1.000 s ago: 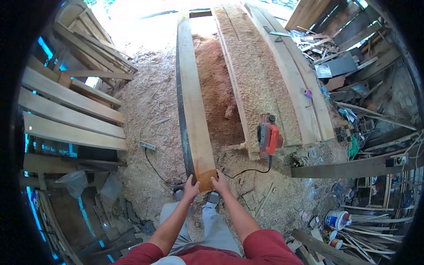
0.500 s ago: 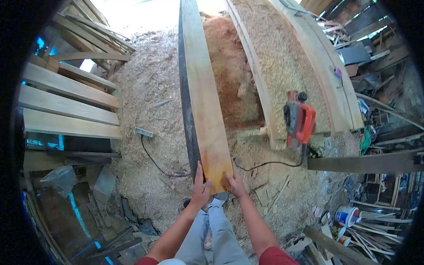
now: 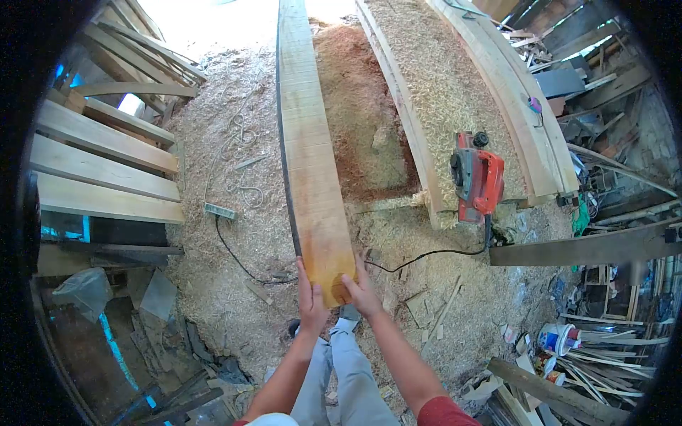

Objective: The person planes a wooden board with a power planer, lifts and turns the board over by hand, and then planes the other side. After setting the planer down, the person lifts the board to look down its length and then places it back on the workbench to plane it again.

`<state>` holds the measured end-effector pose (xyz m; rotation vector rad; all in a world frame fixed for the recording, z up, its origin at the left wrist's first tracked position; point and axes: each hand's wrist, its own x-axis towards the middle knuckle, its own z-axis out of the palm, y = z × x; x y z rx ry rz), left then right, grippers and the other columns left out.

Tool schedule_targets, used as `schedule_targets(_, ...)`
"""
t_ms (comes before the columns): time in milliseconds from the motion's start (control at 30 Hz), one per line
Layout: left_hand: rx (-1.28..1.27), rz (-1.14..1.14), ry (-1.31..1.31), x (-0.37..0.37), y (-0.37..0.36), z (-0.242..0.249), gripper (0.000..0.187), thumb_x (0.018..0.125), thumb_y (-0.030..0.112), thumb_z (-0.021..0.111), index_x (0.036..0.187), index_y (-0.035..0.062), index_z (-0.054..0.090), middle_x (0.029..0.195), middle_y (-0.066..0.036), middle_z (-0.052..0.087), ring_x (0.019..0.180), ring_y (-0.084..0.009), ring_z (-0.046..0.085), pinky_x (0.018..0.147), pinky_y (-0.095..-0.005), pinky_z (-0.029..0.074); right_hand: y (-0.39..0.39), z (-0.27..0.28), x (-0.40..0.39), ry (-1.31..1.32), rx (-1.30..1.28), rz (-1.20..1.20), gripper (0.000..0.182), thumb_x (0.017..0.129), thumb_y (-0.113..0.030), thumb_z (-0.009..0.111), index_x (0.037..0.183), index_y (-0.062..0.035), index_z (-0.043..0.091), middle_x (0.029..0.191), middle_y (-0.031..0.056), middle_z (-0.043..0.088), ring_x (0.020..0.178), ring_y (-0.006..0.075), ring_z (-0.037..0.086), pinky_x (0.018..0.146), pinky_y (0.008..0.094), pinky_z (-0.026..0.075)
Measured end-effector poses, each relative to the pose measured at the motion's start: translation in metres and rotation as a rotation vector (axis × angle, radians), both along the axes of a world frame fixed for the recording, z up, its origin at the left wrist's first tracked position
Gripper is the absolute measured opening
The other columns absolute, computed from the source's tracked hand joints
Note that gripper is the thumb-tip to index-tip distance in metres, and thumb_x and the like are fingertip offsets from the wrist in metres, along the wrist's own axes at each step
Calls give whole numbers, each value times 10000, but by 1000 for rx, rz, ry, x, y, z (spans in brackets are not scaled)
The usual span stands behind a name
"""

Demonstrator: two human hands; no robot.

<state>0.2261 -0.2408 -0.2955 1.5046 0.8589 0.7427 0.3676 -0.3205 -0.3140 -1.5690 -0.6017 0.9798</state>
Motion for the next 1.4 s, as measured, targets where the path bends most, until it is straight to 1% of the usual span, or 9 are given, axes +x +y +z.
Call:
schedule_targets(100, -25, -22, 52, -17, 11, 15, 666, 1077, 91, 394, 1656, -15, 83, 1735, -203, 109, 1608, -337, 108, 1286, -408, 120, 7, -3, -13, -203, -45, 48, 759, 1011, -266, 594, 1653, -63, 244, 1698, 211, 262, 1616, 354, -12, 1270, 487, -49)
schedule_targets(233, -9, -43, 27, -24, 17, 12, 673, 1064, 66, 402, 1657, -12, 95, 1734, -188, 129, 1604, -313, 133, 1285, -401, 133, 8, -1, -15, -113, 10, 28, 773, 1008, -308, 601, 1658, -89, 244, 1711, 184, 250, 1615, 359, -52, 1249, 515, -117)
schedule_targets(333, -144, -79, -134, -28, 22, 5, 689, 1049, 48, 419, 1659, -4, 104, 1732, -172, 143, 1599, -282, 146, 1285, -394, 137, 3, -6, -11, -36, 22, 36, 798, 985, -299, 623, 1658, -92, 246, 1715, 155, 256, 1616, 351, -57, 1258, 512, -93)
schedule_targets(533, -396, -82, -432, -15, 43, -11, 710, 1047, 66, 459, 1662, 8, 110, 1737, -168, 123, 1606, -262, 111, 1287, -386, 115, 15, -2, 4, 147, 84, 14, 835, 936, -222, 670, 1648, -58, 265, 1687, 169, 304, 1595, 310, 174, 1278, 429, 130)
schedule_targets(600, -224, -33, -148, -6, 44, -19, 675, 1072, 97, 435, 1661, 8, 119, 1744, -162, 100, 1612, -268, 78, 1290, -386, 88, 33, -1, 16, -33, 149, 8, 831, 944, -175, 670, 1647, -35, 251, 1673, 185, 315, 1553, 279, 280, 1254, 380, 220)
schedule_targets(800, -230, 19, -43, -4, 38, -13, 630, 1097, 133, 389, 1659, 5, 135, 1744, -161, 108, 1613, -284, 68, 1290, -391, 66, 62, -6, 26, 223, 152, 59, 832, 976, -138, 645, 1656, -13, 182, 1682, 193, 291, 1553, 281, 272, 1253, 374, 219)
schedule_targets(1033, -175, 17, 69, -3, 39, 6, 623, 1096, 148, 355, 1658, 0, 132, 1736, -171, 138, 1607, -300, 107, 1289, -415, 59, 60, -19, 36, 66, 126, 141, 866, 975, -138, 643, 1665, -17, 133, 1696, 193, 262, 1562, 257, 251, 1251, 374, 224)
schedule_targets(1300, -92, -13, 201, -3, 14, 26, 617, 1095, 166, 317, 1657, -5, 128, 1728, -182, 172, 1599, -320, 151, 1287, -443, 51, 39, -11, 39, 85, 86, 156, 903, 944, -176, 643, 1672, -46, 124, 1718, 151, 240, 1592, 276, 194, 1283, 453, -21)
schedule_targets(1400, -87, -34, 215, 9, 8, 32, 616, 1094, 173, 302, 1657, -7, 126, 1725, -187, 184, 1596, -327, 167, 1286, -453, 49, 27, -11, 51, -16, 95, 224, 916, 951, -240, 653, 1675, -64, 121, 1726, 153, 212, 1602, 288, 159, 1282, 483, -21)
